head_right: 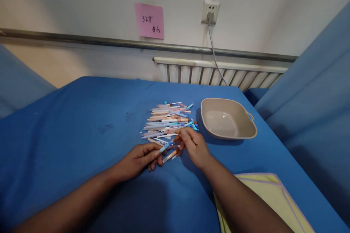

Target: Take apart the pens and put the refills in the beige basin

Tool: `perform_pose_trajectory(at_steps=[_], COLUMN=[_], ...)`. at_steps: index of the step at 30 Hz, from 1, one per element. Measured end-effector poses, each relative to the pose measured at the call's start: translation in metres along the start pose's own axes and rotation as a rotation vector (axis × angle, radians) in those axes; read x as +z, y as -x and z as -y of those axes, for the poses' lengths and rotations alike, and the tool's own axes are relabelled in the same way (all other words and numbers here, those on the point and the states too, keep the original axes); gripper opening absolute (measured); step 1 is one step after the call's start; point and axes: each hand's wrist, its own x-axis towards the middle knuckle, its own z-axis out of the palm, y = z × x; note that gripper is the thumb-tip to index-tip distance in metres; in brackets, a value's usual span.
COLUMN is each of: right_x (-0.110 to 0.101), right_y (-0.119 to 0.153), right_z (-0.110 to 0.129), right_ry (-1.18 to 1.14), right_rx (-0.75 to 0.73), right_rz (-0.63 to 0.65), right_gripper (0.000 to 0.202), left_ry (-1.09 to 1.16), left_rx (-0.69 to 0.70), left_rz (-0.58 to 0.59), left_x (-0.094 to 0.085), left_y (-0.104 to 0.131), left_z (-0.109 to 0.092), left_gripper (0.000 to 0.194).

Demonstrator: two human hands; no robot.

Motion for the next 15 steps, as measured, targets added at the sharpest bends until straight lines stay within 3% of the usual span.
perform_pose_trajectory(at_steps=[5, 15], right_x=[0.0027, 0.0041], right_y=[-0.0026, -0.0035], right_z=[0.0029, 0.0064], right_ry=[-0.069, -0.03], right_rx=[-0.013, 0.022], right_rz=[-0.016, -0.034], right_gripper=[0.026, 0.027], left_ry=[0.007, 0.057], left_rx=[0.009, 0.018], left_rz=[-0.006, -0.021], left_x=[-0.0006, -0.0001], left_y=[0.0006, 0.0008], left_z=[-0.0045, -0.0017], left_gripper=[0.037, 0.031])
